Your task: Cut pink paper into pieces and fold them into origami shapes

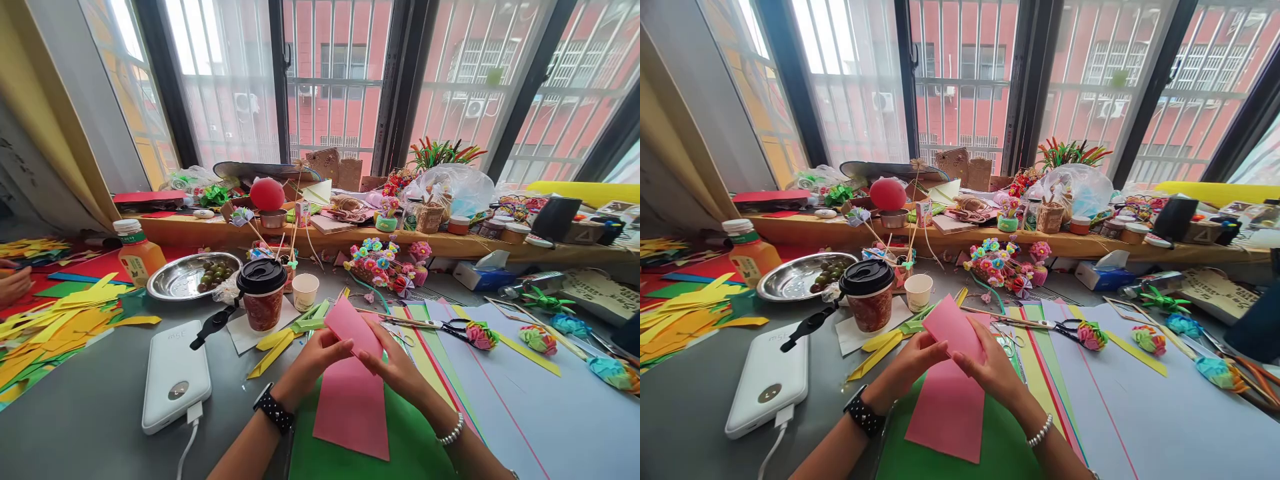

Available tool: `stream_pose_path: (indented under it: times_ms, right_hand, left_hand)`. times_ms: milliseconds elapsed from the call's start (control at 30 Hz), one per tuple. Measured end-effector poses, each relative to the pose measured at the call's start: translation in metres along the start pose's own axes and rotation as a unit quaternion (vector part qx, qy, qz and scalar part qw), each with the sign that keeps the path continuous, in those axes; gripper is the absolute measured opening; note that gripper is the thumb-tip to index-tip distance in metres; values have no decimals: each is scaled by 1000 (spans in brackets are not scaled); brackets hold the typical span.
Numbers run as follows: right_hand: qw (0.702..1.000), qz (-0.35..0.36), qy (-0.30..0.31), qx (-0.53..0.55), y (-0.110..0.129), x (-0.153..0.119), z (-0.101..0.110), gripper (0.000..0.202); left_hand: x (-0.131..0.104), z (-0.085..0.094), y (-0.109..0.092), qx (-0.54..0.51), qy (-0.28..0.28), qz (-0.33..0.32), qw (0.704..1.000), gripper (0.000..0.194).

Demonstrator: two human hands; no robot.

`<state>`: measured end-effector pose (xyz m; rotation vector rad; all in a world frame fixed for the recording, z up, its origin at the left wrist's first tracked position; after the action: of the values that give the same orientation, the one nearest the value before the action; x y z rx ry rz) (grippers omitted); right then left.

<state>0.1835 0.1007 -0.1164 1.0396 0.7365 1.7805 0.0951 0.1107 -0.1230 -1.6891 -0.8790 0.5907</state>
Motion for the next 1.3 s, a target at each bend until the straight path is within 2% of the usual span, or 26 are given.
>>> stream_pose_path:
  times_ms: [200, 400, 500, 567, 667, 767, 833, 933, 1033, 1100, 1200, 1233, 1300]
  right_hand:
    - [998, 30, 25, 54, 16, 0, -7, 56]
    - [993, 51, 43, 93, 29, -2, -9, 56]
    - [994, 14, 23, 104, 20, -3, -7, 40]
    - [992, -30, -37, 116, 4, -4, 3, 31]
    - [962, -76, -218, 145, -26, -10, 38, 28]
    - [915, -127, -337, 182, -55, -19, 65, 33]
    - [899, -138, -360, 210, -66, -20, 72, 35]
    - [905, -123, -346, 213, -64, -17, 75, 35]
    - [925, -106, -317, 183, -54, -14, 70, 32]
    - [936, -95, -293, 171, -48, -13, 64, 29]
    - [953, -69, -249, 159, -38, -9, 55, 23]
    - [959, -60, -233, 153, -35, -7, 53, 22]
    - [968, -51, -204, 139, -30, -5, 49, 21]
  left_hand:
    - [-1, -3, -6, 22, 26, -11, 999, 40]
    - [0, 2, -5, 44, -9, 5, 999, 39]
    - [0, 5, -5, 67, -25, 11, 997, 32]
    - [0, 7, -7, 75, -31, 3, 997, 28]
    - [0, 18, -12, 66, -59, -27, 996, 26]
    - [-1, 45, -17, 67, -152, -55, 984, 28]
    - [-3, 63, -17, 101, -217, -62, 969, 28]
    - [-7, 79, -20, 199, -292, -72, 933, 31]
    - [-17, 81, -37, 310, -358, -125, 872, 43]
    - [-25, 71, -55, 417, -381, -188, 803, 49]
    - [-31, 45, -74, 573, -371, -254, 686, 46]
    - [-32, 38, -78, 606, -363, -265, 656, 44]
    - [-31, 28, -82, 651, -348, -272, 618, 39]
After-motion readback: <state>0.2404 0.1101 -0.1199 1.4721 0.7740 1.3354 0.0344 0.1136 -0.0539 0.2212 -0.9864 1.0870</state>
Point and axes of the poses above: each hand's wrist, its own x-axis towards the middle knuckle, its own z-axis out of the back of the hand, y = z × x, the point moved 9 cm from there along x, towards the middle knuckle, and after that the axes turned 2 degrees about z, right-handed, at the moved point
